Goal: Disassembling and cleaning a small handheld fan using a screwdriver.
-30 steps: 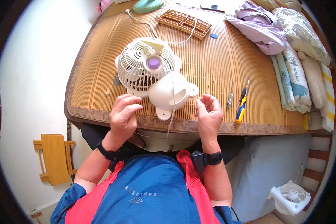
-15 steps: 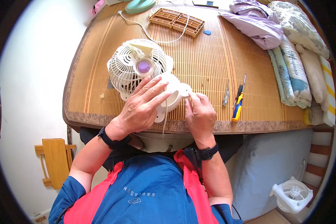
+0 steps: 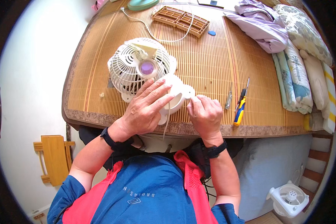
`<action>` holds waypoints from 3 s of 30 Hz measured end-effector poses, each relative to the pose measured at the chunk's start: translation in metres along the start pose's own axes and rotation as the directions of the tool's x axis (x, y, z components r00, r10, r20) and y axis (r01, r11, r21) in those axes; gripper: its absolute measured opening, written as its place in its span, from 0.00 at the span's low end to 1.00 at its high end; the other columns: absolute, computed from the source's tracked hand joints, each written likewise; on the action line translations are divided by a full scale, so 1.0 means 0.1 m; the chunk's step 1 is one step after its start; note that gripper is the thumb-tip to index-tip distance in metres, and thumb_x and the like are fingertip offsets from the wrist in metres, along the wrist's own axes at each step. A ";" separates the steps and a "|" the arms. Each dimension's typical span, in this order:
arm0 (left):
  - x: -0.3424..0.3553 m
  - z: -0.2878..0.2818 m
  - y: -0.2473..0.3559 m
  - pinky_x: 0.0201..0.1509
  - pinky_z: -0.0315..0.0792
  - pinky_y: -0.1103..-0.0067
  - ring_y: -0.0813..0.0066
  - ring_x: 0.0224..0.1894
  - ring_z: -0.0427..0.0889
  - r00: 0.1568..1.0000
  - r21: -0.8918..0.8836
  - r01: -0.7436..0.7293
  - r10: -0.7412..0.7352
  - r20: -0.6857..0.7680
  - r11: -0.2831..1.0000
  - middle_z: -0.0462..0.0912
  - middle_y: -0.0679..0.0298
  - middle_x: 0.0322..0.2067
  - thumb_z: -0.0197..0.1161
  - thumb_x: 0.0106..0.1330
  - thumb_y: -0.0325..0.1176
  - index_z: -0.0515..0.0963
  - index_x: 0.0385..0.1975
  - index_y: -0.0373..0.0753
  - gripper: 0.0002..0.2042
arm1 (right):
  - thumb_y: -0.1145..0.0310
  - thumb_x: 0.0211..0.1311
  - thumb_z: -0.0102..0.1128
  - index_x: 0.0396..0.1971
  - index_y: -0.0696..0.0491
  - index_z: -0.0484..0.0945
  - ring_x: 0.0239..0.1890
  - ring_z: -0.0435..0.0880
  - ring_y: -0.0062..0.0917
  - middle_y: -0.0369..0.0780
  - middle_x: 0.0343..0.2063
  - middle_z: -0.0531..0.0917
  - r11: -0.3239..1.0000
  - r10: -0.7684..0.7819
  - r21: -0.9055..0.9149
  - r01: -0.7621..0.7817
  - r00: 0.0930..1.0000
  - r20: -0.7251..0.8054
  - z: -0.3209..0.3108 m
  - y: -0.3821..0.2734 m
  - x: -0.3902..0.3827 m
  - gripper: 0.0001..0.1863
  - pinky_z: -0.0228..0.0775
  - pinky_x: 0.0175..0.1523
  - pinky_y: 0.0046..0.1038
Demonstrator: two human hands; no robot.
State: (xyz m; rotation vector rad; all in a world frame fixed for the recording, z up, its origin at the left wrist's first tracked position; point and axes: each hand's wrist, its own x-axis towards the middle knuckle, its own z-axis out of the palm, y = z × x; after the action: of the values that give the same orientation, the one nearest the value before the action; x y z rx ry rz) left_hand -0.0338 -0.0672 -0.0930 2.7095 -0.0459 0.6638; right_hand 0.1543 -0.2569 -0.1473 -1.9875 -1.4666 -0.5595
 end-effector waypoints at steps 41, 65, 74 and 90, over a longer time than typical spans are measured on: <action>-0.09 0.01 -0.03 0.91 0.56 0.51 0.47 0.82 0.74 0.999 0.010 0.013 -0.013 -0.047 1.000 0.81 0.48 0.73 0.63 0.60 0.23 0.83 0.69 0.36 0.32 | 0.73 0.78 0.68 0.50 0.59 0.81 0.42 0.85 0.48 0.48 0.44 0.82 0.902 0.391 0.169 -0.396 0.918 0.065 -0.04 0.29 0.15 0.08 0.78 0.49 0.46; -0.05 0.08 -0.03 0.91 0.56 0.52 0.48 0.82 0.74 0.997 -0.008 0.024 -0.024 -0.068 1.000 0.81 0.49 0.74 0.63 0.58 0.22 0.83 0.69 0.37 0.33 | 0.72 0.71 0.74 0.40 0.53 0.87 0.39 0.90 0.39 0.41 0.40 0.89 0.981 0.005 0.192 -0.026 0.994 0.110 0.02 0.11 0.21 0.04 0.77 0.44 0.41; -0.05 0.08 -0.03 0.90 0.58 0.52 0.48 0.80 0.76 0.996 0.014 0.024 -0.022 -0.084 1.000 0.83 0.50 0.72 0.64 0.59 0.23 0.84 0.67 0.37 0.31 | 0.73 0.78 0.65 0.45 0.56 0.79 0.45 0.86 0.46 0.48 0.41 0.84 0.973 0.208 0.084 -0.217 0.972 0.109 0.24 -0.03 0.10 0.05 0.75 0.46 0.45; -0.07 0.07 0.04 0.88 0.63 0.52 0.49 0.78 0.79 0.993 0.027 0.054 -0.051 -0.104 0.998 0.84 0.50 0.70 0.64 0.60 0.20 0.84 0.62 0.37 0.26 | 0.69 0.91 0.56 0.49 0.57 0.82 0.30 0.81 0.15 0.35 0.34 0.87 -0.436 0.763 0.810 -0.392 0.317 0.564 0.49 -0.06 0.06 0.09 0.74 0.36 0.20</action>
State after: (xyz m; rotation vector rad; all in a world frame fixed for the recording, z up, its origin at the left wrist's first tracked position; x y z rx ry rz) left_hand -0.0375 -0.0738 -0.1010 2.6899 0.0607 0.7932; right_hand 0.1492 -0.2185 -0.1779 -1.0082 0.1119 0.6385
